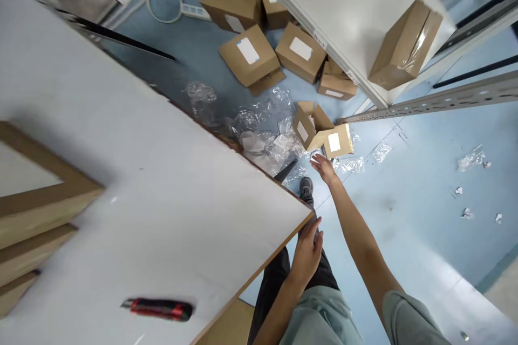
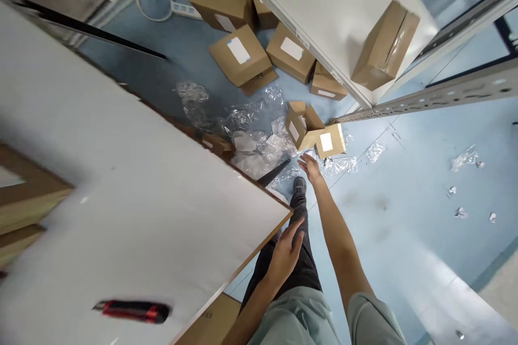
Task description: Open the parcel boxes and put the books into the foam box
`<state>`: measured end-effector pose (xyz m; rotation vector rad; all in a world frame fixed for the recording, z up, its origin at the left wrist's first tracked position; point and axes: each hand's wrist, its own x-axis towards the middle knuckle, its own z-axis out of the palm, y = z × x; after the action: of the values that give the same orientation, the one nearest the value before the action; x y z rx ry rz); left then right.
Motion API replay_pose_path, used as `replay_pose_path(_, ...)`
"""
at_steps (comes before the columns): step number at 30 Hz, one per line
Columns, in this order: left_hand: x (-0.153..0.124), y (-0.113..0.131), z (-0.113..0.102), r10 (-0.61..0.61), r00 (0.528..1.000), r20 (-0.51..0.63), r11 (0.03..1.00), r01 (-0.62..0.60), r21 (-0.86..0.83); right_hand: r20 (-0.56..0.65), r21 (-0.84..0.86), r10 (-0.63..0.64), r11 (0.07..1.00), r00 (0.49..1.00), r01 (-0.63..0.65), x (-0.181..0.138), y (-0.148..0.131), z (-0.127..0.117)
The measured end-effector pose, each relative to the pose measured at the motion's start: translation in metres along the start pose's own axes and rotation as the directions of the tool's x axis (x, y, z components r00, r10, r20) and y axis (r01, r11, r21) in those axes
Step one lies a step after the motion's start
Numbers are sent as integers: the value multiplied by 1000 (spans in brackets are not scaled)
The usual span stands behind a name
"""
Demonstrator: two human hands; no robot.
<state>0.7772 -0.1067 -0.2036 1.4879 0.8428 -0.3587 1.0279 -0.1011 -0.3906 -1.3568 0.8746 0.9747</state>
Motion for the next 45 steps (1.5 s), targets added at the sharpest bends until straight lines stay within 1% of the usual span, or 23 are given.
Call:
replay_pose_path(2, -14, 34, -15, 36, 999, 3, 997, -36, -62, 88, -68, -96, 992, 991, 102, -63, -15, -13)
replay_pose_path(3, -24, 50, -23, 56, 998, -6, 994, -56, -95, 112, -93, -156, 982, 981, 167, -96, -22, -18)
replay_pose_path(4, -35, 65, -33, 76, 997, -21, 989, -78, -129, 132, -125, -208, 966, 969, 225, -129, -30, -22)
replay_pose_path(6, -64, 88, -55, 107, 991, -79, 972, -121, -200, 180, -182, -324, 917, 929, 355, -193, -42, -23)
replay_pose_path(7, -80, 96, -67, 117, 985, -123, 962, -144, -231, 211, -207, -371, 887, 904, 412, -223, -46, -21)
replay_pose_path(9, -117, 103, -93, 118, 962, -244, 941, -187, -282, 290, -248, -438, 824, 851, 509, -279, -50, -9)
replay_pose_path(11, -158, 99, -116, 91, 915, -394, 915, -233, -330, 380, -280, -462, 768, 801, 576, -329, -45, 10)
replay_pose_path(12, -180, 94, -128, 71, 880, -470, 896, -263, -357, 429, -292, -458, 746, 779, 599, -352, -38, 22)
replay_pose_path(13, -202, 88, -138, 48, 837, -545, 875, -298, -381, 484, -300, -444, 725, 754, 620, -374, -28, 34)
replay_pose_path(15, -245, 70, -159, 4, 736, -677, 833, -377, -405, 605, -316, -387, 685, 696, 656, -415, 3, 59)
replay_pose_path(17, -286, 47, -179, -19, 640, -768, 799, -452, -396, 715, -333, -308, 640, 628, 693, -454, 46, 81)
replay_pose_path(18, -306, 34, -189, -24, 604, -797, 784, -483, -390, 755, -342, -268, 617, 598, 708, -472, 70, 91)
replay_pose_path(20, -344, 6, -207, -27, 554, -832, 753, -536, -381, 799, -360, -208, 585, 564, 726, -504, 122, 106)
replay_pose_path(23, -397, -44, -232, -43, 509, -860, 711, -589, -384, 810, -393, -169, 554, 561, 734, -546, 199, 122)
replay_pose_path(25, -429, -80, -249, -67, 487, -871, 689, -609, -393, 810, -413, -154, 534, 565, 738, -569, 242, 129)
replay_pose_path(27, -457, -113, -267, -100, 464, -880, 682, -612, -400, 815, -426, -137, 515, 562, 744, -589, 276, 133)
replay_pose_path(30, -485, -154, -293, -154, 438, -886, 679, -605, -417, 820, -432, -133, 494, 556, 755, -611, 307, 137)
replay_pose_path(32, -492, -171, -309, -176, 446, -878, 650, -617, -444, 818, -433, -144, 484, 557, 760, -620, 317, 139)
replay_pose_path(35, -490, -182, -327, -183, 485, -855, 599, -635, -488, 811, -432, -168, 472, 560, 768, -625, 320, 146)
replay_pose_path(37, -483, -184, -336, -172, 513, -841, 591, -629, -505, 813, -423, -180, 468, 553, 775, -621, 319, 156)
replay_pose_path(39, -475, -185, -343, -157, 530, -833, 597, -621, -508, 823, -400, -194, 470, 534, 787, -612, 319, 171)
replay_pose_path(43, -457, -185, -360, -149, 534, -832, 639, -590, -493, 835, -329, -255, 478, 488, 814, -583, 325, 212)
replay_pose_path(45, -445, -183, -373, -149, 527, -837, 664, -574, -480, 831, -317, -267, 492, 487, 811, -568, 327, 234)
